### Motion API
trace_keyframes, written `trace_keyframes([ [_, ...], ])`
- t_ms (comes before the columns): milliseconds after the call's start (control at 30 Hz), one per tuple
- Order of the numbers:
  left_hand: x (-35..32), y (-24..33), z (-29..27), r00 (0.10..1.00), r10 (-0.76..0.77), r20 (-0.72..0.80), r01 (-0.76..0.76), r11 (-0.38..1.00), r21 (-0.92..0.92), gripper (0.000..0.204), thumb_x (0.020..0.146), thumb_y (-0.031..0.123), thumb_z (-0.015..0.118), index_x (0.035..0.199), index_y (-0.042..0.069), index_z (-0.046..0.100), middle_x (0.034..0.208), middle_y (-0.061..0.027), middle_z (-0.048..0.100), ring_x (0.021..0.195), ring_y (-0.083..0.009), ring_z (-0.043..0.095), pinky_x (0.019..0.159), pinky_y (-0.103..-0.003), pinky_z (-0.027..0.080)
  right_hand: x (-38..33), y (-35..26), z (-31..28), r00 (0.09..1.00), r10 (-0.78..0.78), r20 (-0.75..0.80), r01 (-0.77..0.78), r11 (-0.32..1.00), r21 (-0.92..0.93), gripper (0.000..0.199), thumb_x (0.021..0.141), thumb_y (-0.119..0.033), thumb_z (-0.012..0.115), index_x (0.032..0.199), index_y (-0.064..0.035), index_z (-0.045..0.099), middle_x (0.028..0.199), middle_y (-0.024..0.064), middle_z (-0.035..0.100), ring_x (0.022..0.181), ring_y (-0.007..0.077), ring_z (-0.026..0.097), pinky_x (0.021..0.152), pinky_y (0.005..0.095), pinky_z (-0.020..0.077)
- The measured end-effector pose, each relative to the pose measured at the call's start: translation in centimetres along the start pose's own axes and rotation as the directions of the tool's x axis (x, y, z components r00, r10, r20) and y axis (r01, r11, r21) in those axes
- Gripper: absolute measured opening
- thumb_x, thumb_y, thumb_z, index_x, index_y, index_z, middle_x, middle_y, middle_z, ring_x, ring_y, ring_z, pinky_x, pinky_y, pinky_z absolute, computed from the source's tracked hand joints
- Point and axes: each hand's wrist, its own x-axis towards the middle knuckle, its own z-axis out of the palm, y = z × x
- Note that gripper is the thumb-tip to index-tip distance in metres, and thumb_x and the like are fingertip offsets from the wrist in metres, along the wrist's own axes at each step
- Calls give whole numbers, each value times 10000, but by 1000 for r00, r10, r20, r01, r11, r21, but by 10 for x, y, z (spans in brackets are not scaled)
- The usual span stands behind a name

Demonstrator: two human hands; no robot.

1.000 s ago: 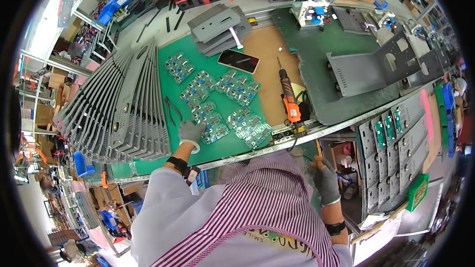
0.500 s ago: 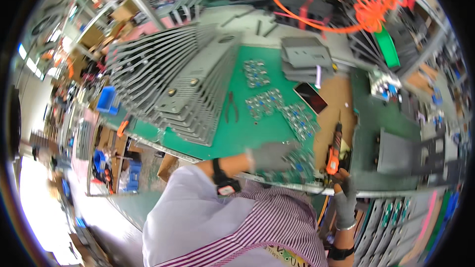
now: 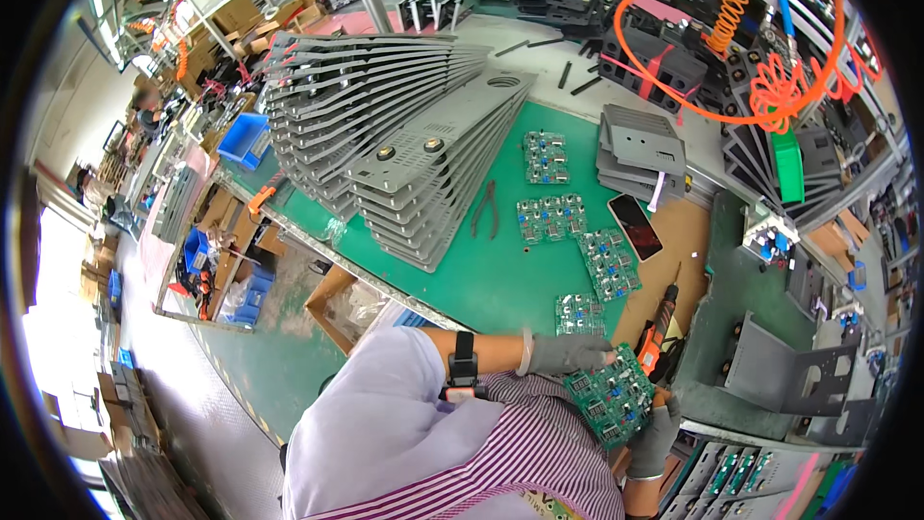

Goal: Assembling circuit boards into metal chassis on a factory assembly line.

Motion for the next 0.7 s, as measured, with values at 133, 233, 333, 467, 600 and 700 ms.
trace_keyframes([
  [133, 12, -37, 18, 984, 83, -159, -49, 977, 206, 591, 876, 501, 438, 1090, -44, 518, 1049, -159, 572, 963, -212, 546, 861, -348, 430, -8, -11, -7, 998, -63, 19, 61, 778, -625, 260, 864, -190, 541, 999, 27, 588, 878, 65, 592, 795, 148, 532, 738, 272, 426],
  [233, 5, -12, 30, 993, -120, -21, 106, 931, -348, 508, 899, 402, 455, 1171, -27, 466, 1037, -156, 563, 956, -261, 546, 841, -359, 443, -8, -33, -21, 962, -126, 241, 264, 642, -720, 380, 813, -210, 591, 1127, -1, 549, 1026, 133, 608, 996, 199, 564, 867, 306, 426],
  [333, 25, -54, 30, 1000, 7, 11, -6, 994, -105, 406, 912, 312, 444, 1129, -28, 486, 923, -200, 551, 868, -377, 539, 806, -386, 449, -20, -56, 3, 950, 46, 310, 267, 399, -877, 626, 733, -380, 667, 1234, -67, 461, 1079, 175, 594, 991, 292, 585, 849, 364, 447],
  [467, 47, -23, 44, 985, -104, 140, 83, 986, 147, 415, 912, 354, 419, 876, -40, 543, 788, -201, 542, 756, -323, 508, 662, -377, 417, -47, -37, -5, 991, 134, -18, -64, 348, -935, 667, 691, -473, 643, 1214, -97, 469, 884, 189, 626, 837, 324, 620, 723, 408, 478],
  [600, 64, -6, 78, 967, -102, 232, 18, 941, 338, 469, 922, 374, 395, 731, -37, 515, 626, -155, 485, 605, -263, 444, 545, -385, 334, -77, -21, -24, 980, 106, -168, -195, 357, -914, 594, 703, -466, 616, 1166, -106, 523, 850, 184, 625, 844, 330, 618, 736, 433, 478],
  [700, 73, -18, 102, 932, -166, 321, 72, 956, 285, 488, 931, 386, 380, 690, -20, 502, 556, -100, 416, 535, -201, 382, 537, -361, 332, -101, -11, -37, 956, 124, -267, -294, 426, -856, 574, 708, -419, 613, 1164, -85, 520, 882, 194, 620, 857, 335, 613, 770, 426, 473],
])
